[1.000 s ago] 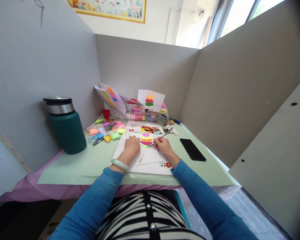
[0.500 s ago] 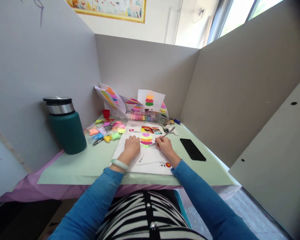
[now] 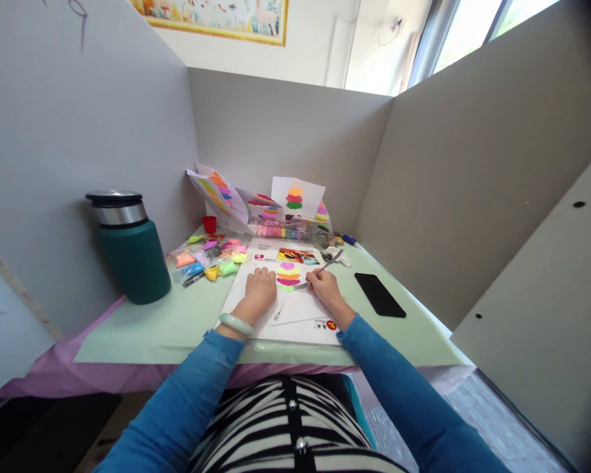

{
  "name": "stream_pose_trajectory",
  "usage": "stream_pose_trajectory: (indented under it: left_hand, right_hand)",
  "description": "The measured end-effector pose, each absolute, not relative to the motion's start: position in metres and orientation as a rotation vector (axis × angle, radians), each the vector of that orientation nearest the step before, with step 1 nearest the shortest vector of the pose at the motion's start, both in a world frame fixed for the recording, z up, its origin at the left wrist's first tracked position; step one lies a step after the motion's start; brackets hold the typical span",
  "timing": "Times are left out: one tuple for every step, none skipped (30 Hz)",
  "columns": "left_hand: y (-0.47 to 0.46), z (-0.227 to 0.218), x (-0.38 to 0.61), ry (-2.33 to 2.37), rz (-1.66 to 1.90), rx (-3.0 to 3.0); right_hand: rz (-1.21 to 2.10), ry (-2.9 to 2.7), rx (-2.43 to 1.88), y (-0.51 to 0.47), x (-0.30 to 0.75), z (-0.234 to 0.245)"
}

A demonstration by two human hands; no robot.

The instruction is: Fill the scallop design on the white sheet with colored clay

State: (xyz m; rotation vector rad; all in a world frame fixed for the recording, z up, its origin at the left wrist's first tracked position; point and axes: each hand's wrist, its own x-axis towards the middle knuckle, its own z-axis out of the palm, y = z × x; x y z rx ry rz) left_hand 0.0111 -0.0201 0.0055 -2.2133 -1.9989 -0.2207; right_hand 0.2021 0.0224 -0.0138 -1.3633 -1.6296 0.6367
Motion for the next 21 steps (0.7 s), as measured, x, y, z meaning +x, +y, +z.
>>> stream_pose_trajectory:
  left_hand:
    - [-0.0197,0.0052,0.011,-1.999,-0.221,-2.214]
    - [-0.0195,0.0049,0.011,-2.0,-0.224,-2.215]
    - [-0.0192,0.0046,0.011,-1.998,-0.229,-2.215]
    - [-0.0191,0.0044,0.011,-1.994,-0.234,-2.214]
    - [-0.0192,0.0043,0.011,-1.991,-0.239,-2.211]
    - [-0.0194,0.0043,0.0111,-1.988,-0.242,-2.207]
    - [-0.0197,0.0045,0.0113,-1.986,-0.242,-2.204]
    - [-0.0201,0.0048,0.0114,-1.987,-0.238,-2.2]
    - [-0.0206,0.0053,0.0116,-1.989,-0.233,-2.197]
    - [-0.021,0.0058,0.0117,-1.992,-0.225,-2.196]
    - [-0.0214,0.0063,0.0119,-1.995,-0.219,-2.195]
    - [-0.0218,0.0067,0.012,-1.996,-0.215,-2.195]
    - [-0.0221,0.007,0.012,-1.996,-0.214,-2.195]
    - [-0.0223,0.0072,0.0121,-1.994,-0.216,-2.195]
    - [-0.0224,0.0072,0.0121,-1.993,-0.218,-2.196]
    - [-0.0224,0.0072,0.0122,-1.993,-0.22,-2.196]
    - [-0.0225,0.0072,0.0123,-1.994,-0.221,-2.197]
    - [-0.0225,0.0072,0.0125,-1.997,-0.22,-2.196]
    - [-0.0226,0.0073,0.0127,-2.0,-0.217,-2.196]
    - [-0.0226,0.0074,0.0128,-2.003,-0.215,-2.195]
    - [-0.0225,0.0075,0.013,-2.006,-0.214,-2.194]
  right_hand:
    - [0.639,-1.623,-1.352,0.0219,0.2019,-0.0135]
    - [0.647,-1.617,-1.338,0.0216,0.2013,-0.0133]
    - [0.657,-1.613,-1.325,0.0215,0.2005,-0.0134]
    - [0.663,-1.612,-1.316,0.0216,0.1995,-0.0135]
    - [0.667,-1.616,-1.312,0.0218,0.1985,-0.0138]
    - [0.668,-1.624,-1.314,0.0222,0.1977,-0.0142]
    - [0.667,-1.633,-1.319,0.0226,0.1971,-0.0146]
    - [0.662,-1.641,-1.325,0.023,0.1968,-0.0149]
    - [0.657,-1.647,-1.334,0.0234,0.1969,-0.0151]
    - [0.652,-1.652,-1.344,0.0237,0.1972,-0.0152]
    - [0.648,-1.653,-1.356,0.024,0.1976,-0.0152]
    - [0.643,-1.651,-1.367,0.0241,0.1982,-0.015]
    - [0.636,-1.649,-1.375,0.024,0.1988,-0.0147]
    - [0.628,-1.646,-1.38,0.0238,0.1992,-0.0144]
    - [0.621,-1.641,-1.378,0.0235,0.1995,-0.0141]
    - [0.616,-1.635,-1.369,0.0232,0.1995,-0.0138]
    - [0.614,-1.631,-1.356,0.0228,0.1994,-0.0137]
    - [0.618,-1.63,-1.343,0.0226,0.199,-0.0137]
    - [0.626,-1.634,-1.332,0.0224,0.1985,-0.0138]
    - [0.634,-1.642,-1.324,0.0224,0.198,-0.014]
    - [0.637,-1.652,-1.324,0.0226,0.1975,-0.0142]
